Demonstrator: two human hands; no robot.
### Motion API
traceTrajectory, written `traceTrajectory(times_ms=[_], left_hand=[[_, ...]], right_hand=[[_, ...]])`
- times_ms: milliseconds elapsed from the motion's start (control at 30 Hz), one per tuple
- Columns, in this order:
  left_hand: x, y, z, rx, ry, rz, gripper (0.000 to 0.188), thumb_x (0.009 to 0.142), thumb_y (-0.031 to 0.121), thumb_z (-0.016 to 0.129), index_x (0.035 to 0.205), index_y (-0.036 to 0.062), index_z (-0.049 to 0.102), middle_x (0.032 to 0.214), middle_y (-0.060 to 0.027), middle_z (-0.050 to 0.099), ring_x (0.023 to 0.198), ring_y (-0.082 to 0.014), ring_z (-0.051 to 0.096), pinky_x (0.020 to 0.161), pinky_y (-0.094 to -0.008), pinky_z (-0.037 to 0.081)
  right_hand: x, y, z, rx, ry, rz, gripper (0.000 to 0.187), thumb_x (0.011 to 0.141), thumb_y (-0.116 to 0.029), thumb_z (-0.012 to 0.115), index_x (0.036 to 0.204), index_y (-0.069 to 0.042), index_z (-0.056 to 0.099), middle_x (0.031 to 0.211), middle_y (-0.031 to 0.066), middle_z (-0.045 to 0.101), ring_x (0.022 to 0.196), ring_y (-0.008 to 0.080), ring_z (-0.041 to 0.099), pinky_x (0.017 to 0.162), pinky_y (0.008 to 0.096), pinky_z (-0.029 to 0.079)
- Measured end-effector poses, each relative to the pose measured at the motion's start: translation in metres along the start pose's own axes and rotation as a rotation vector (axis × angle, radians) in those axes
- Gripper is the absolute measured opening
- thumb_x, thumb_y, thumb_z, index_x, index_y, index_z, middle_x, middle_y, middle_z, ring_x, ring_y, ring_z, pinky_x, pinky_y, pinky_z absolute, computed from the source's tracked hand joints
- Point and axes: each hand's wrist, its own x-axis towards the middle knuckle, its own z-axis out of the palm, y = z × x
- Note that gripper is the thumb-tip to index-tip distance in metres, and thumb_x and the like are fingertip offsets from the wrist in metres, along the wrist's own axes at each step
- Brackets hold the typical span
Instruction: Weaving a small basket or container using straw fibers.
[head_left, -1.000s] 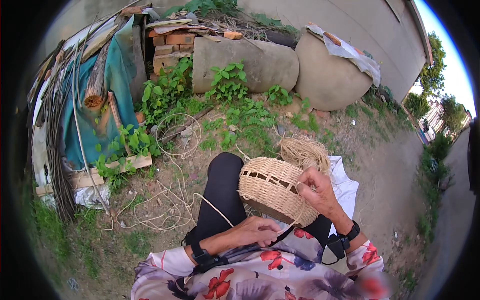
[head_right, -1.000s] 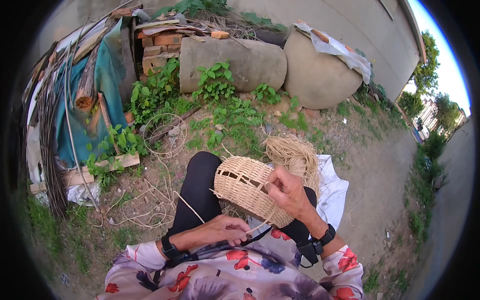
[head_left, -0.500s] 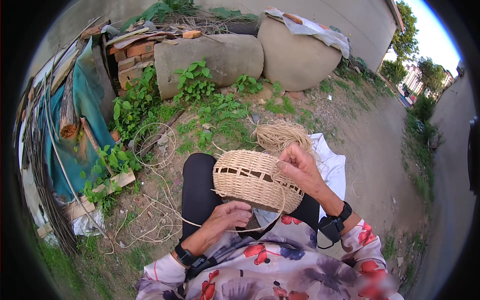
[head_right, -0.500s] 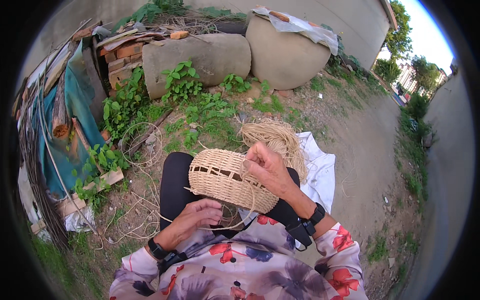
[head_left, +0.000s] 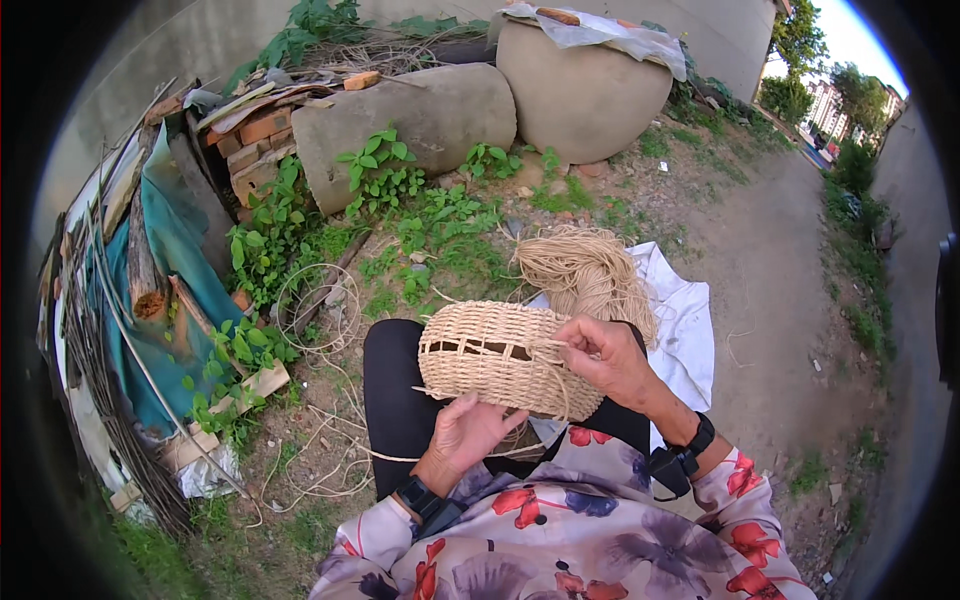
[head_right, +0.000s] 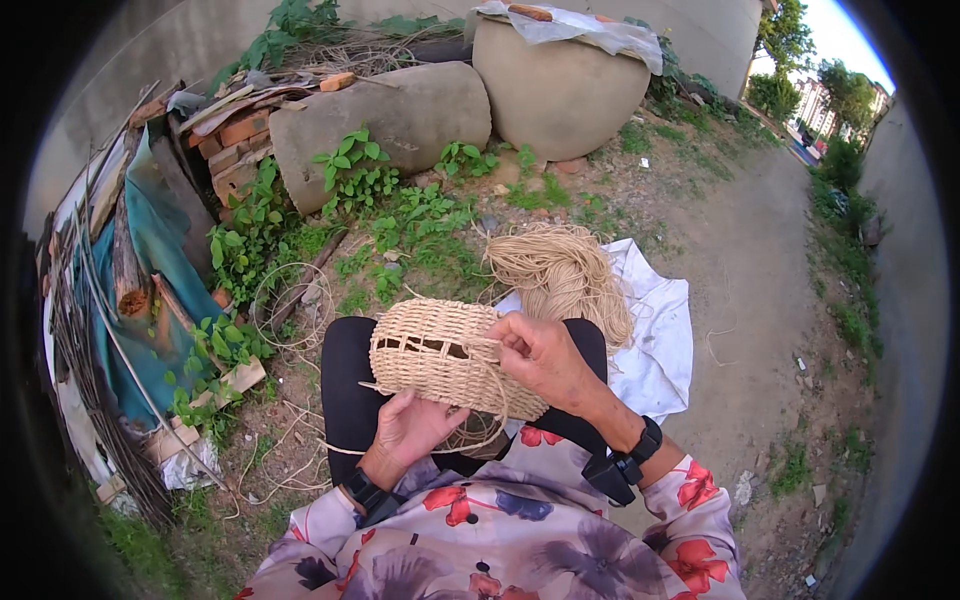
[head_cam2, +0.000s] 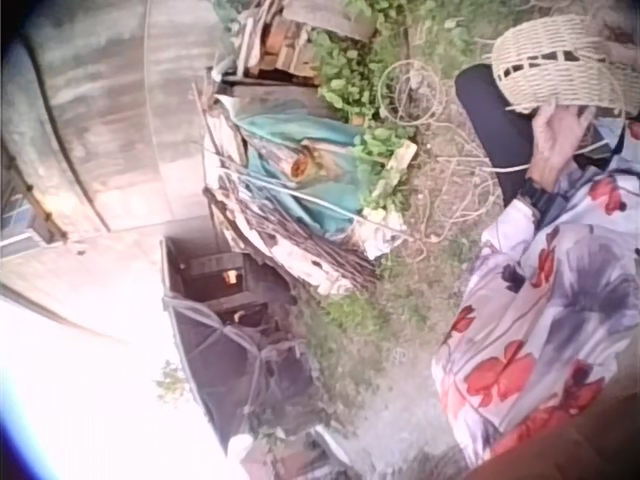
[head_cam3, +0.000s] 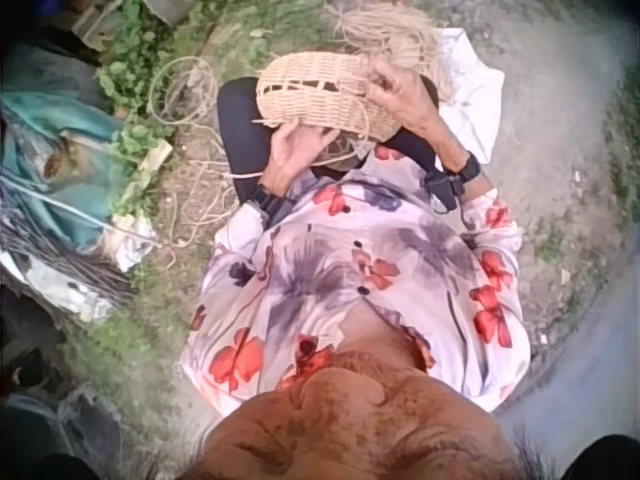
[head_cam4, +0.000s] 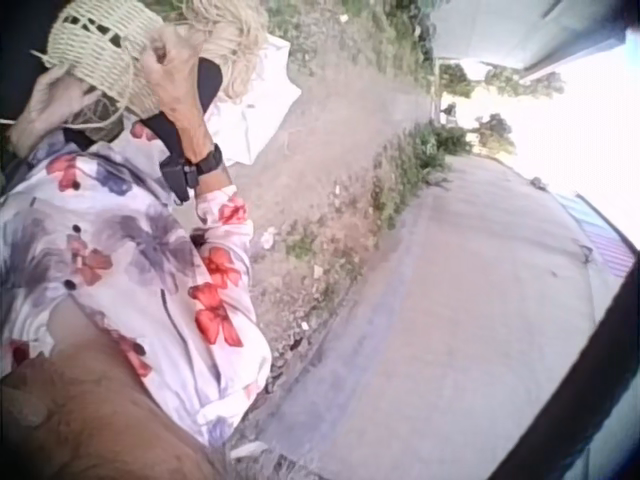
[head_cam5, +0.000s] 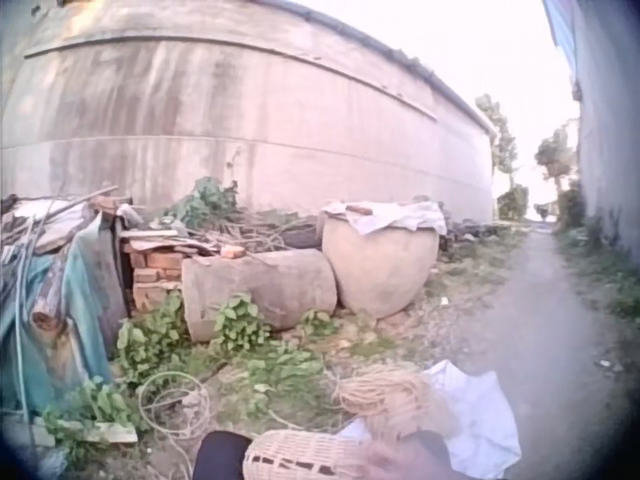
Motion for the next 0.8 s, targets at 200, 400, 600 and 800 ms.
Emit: traceTrajectory(times_ms=[200, 400, 600, 800], left_hand=[[0.015, -0.003, 0.004, 0.019, -0.100, -0.036, 0.073, 0.078, 0.022, 0.071, 0.144, 0.0125, 0.039, 0.147, -0.0106, 0.041, 0.138, -0.0302, 0.035, 0.115, -0.0538, 0.024], [0.011, -0.006, 0.005, -0.012, -0.039, 0.014, 0.067, 0.082, 0.017, 0.068, 0.142, 0.0082, 0.040, 0.145, -0.0112, 0.044, 0.136, -0.0281, 0.039, 0.115, -0.0509, 0.027], [0.014, -0.013, -0.006, 0.034, 0.017, 0.051, 0.054, 0.088, 0.010, 0.063, 0.138, 0.0062, 0.043, 0.138, -0.0105, 0.050, 0.130, -0.0256, 0.046, 0.113, -0.0491, 0.032], [0.011, -0.018, -0.008, 0.156, 0.079, 0.077, 0.043, 0.093, 0.004, 0.058, 0.134, 0.0052, 0.047, 0.133, -0.0098, 0.055, 0.124, -0.0236, 0.052, 0.110, -0.0480, 0.038]], right_hand=[[0.005, -0.011, -0.004, -0.145, -0.072, -0.064, 0.013, 0.089, -0.012, 0.066, 0.088, -0.002, 0.059, 0.078, -0.0016, 0.054, 0.072, 0.0057, 0.051, 0.063, 0.0245, 0.043], [0.029, -0.018, 0.001, -0.259, -0.079, -0.175, 0.018, 0.090, -0.016, 0.066, 0.086, -0.003, 0.055, 0.077, -0.0002, 0.051, 0.071, 0.0076, 0.049, 0.061, 0.0257, 0.041], [0.045, -0.012, 0.012, 0.064, -0.215, -0.036, 0.018, 0.097, -0.022, 0.059, 0.092, -0.006, 0.053, 0.074, -0.0044, 0.049, 0.067, 0.0042, 0.045, 0.057, 0.0228, 0.036], [0.054, 0.007, 0.021, 0.589, -0.110, 0.118, 0.014, 0.096, -0.020, 0.058, 0.092, -0.008, 0.054, 0.069, -0.0076, 0.045, 0.059, 0.0033, 0.037, 0.053, 0.0194, 0.029]])
